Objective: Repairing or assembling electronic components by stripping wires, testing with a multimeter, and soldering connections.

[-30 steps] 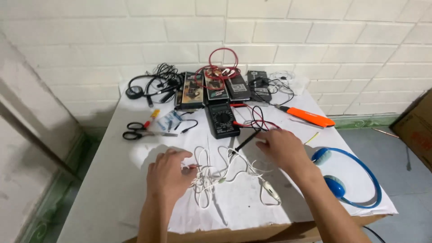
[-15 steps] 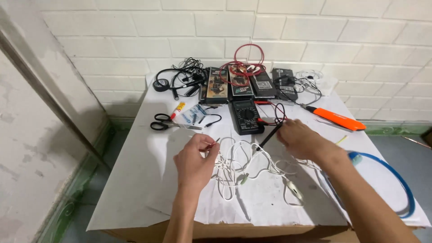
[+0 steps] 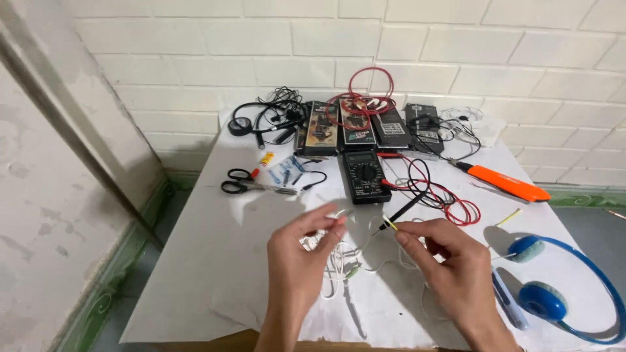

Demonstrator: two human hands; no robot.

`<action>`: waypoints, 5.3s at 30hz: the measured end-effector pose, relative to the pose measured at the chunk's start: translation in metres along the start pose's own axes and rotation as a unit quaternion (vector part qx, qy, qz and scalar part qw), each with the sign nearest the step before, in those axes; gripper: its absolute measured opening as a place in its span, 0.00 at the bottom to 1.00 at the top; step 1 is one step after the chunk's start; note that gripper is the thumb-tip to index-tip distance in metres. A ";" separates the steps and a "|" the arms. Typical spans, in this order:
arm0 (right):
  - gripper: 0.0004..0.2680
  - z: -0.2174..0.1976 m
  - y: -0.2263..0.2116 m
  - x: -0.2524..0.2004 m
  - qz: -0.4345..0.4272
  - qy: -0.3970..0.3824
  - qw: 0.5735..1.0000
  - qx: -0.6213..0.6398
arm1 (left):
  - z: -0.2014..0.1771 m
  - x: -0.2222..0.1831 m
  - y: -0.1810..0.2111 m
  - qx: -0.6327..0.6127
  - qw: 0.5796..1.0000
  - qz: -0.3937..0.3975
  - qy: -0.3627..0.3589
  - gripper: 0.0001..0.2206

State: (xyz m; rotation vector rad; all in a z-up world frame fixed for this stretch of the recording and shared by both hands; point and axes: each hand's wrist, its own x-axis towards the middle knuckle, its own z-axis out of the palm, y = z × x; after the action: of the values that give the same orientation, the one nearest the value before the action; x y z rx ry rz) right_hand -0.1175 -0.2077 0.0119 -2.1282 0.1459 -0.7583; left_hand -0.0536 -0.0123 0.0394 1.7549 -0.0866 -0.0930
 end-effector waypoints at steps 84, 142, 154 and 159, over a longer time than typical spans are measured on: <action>0.03 -0.003 0.003 -0.024 -0.164 -0.062 0.982 -0.065 | 0.023 -0.007 -0.049 0.297 0.904 0.307 0.015 0.04; 0.02 -0.014 0.022 -0.011 0.151 0.054 0.970 0.185 | 0.021 -0.001 -0.048 0.121 0.992 0.018 -0.011 0.08; 0.05 0.028 0.003 -0.039 -0.011 0.092 0.969 0.229 | 0.012 -0.020 -0.009 0.069 0.993 -0.037 -0.084 0.12; 0.02 0.021 -0.003 -0.036 -0.009 0.136 0.990 0.023 | 0.012 -0.019 -0.009 -0.004 0.996 -0.030 -0.081 0.12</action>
State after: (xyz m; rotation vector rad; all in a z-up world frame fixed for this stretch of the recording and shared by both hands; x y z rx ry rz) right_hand -0.1353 -0.1787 -0.0123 -1.9772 0.2518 -1.0516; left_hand -0.0739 -0.0208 0.0289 1.7408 -0.1516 -0.2779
